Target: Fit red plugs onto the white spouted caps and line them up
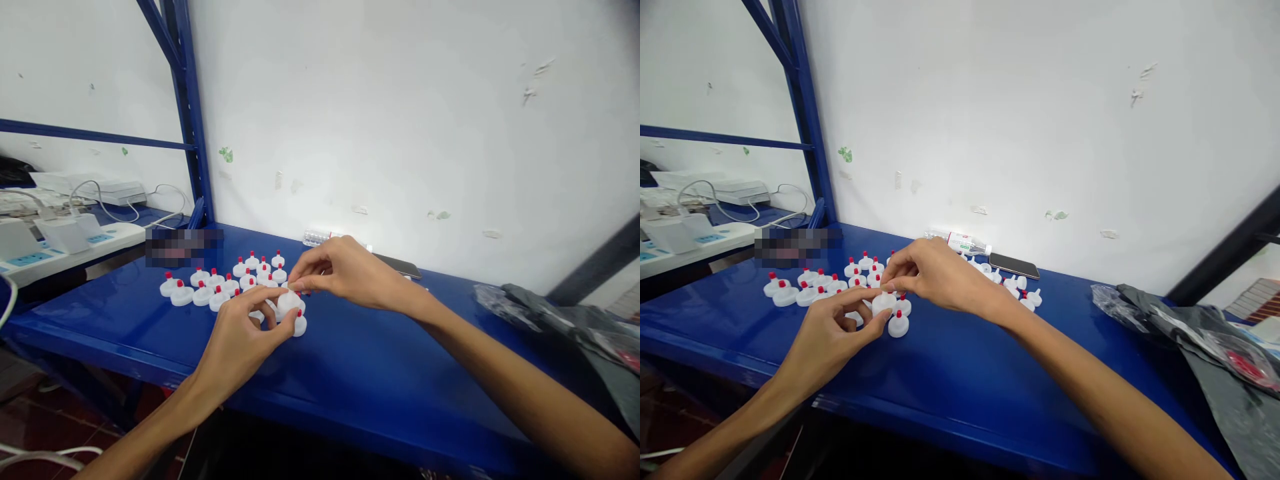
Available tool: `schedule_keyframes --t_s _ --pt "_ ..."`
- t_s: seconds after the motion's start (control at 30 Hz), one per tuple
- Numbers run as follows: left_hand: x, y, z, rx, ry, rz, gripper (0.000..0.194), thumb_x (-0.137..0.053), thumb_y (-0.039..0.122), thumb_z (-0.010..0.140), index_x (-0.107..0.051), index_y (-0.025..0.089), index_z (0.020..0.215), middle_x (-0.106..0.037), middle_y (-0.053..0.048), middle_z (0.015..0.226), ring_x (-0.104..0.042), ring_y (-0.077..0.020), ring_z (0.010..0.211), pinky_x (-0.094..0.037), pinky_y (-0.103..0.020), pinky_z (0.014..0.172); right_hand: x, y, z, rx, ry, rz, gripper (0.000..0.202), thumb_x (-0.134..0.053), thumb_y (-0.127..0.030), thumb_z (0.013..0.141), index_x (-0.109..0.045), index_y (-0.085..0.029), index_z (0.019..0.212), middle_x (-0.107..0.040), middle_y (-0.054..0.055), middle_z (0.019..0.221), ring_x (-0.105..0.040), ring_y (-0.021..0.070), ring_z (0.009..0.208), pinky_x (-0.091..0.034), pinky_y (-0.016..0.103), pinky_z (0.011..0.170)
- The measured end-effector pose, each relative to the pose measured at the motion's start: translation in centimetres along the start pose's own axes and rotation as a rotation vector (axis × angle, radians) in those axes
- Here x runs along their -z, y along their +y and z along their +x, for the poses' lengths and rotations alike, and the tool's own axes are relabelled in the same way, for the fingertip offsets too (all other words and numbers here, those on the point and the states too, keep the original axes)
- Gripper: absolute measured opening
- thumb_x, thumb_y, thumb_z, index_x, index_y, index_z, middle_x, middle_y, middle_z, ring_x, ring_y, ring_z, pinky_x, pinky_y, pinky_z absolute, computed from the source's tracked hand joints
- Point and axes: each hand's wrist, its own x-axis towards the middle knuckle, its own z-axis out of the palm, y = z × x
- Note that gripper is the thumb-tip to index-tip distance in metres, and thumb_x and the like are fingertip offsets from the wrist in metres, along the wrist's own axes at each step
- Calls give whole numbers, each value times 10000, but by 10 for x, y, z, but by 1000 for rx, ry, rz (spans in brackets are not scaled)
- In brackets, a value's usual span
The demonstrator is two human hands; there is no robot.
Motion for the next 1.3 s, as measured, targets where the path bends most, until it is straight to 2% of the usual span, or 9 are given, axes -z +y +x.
schedule_keyframes --t_s 0.13,0.37,0.5,0.67,0.8,0.93,1.03,1.17,1.3 --pt "0 -1 0 -1 11 15 262 -740 416 821 -755 220 995 -633 32 618 -551 -125 487 -367 -227 408 0 2 0 9 53 66 93 -703 -208 901 -791 -183 888 -746 5 752 -675 122 693 -499 237 645" --pt "0 -3 -1 -23 17 25 244 -749 432 838 -762 243 991 -617 42 609 -546 -114 517 -351 -209 418 -5 8 2 12 -9 144 77 -717 -215 892 -784 -178 902 -760 13 783 -697 129 731 -532 239 671" --pt "0 1 1 8 20 19 298 -757 471 832 -779 241 1021 -649 29 664 -517 -103 502 -346 -215 414 -9 10 2 -4 -8 244 70 -773 -180 832 -761 -168 900 -771 20 796 -730 147 755 -560 249 683" --pt "3 4 1 93 56 -100 470 -669 524 904 -678 262 1294 -692 -8 935 -552 -92 546 -371 -218 428 -5 24 12 -41 184 177 67 -810 -193 810 -773 -161 855 -785 41 803 -752 175 775 -577 272 700" --pt "5 5 0 51 76 -190 404 -562 475 980 -649 241 1297 -633 -10 934 -509 -84 574 -379 -212 453 -3 58 34 -117 379 -66 27 -804 -155 814 -778 -156 814 -797 63 826 -757 192 782 -578 300 738" --pt "5 4 0 31 67 -209 345 -555 428 986 -645 226 1252 -618 -12 936 -511 -82 576 -404 -214 477 -18 91 55 -132 297 -143 49 -821 -158 803 -784 -150 834 -800 58 824 -759 182 778 -560 260 718" --pt "5 1 -1 24 70 -202 300 -559 403 987 -635 236 1224 -631 -13 967 -506 -77 564 -404 -217 483 -33 103 63 -135 226 -157 74 -852 -170 771 -788 -160 806 -798 34 794 -758 174 760 -535 233 685" --pt "5 -2 -2 14 60 -208 259 -552 372 991 -624 244 1204 -634 -6 959 -514 -76 554 -431 -225 517 -41 104 66 -156 166 -196 137 -886 -215 735 -799 -172 831 -795 29 778 -756 188 764 -510 244 674" --pt "4 -3 -1 18 54 -218 250 -543 355 993 -618 247 1207 -631 0 956 -514 -74 552 -446 -229 537 -28 96 62 -168 153 -224 297 -881 -346 754 -804 -194 997 -804 31 861 -744 189 793 -508 266 700"
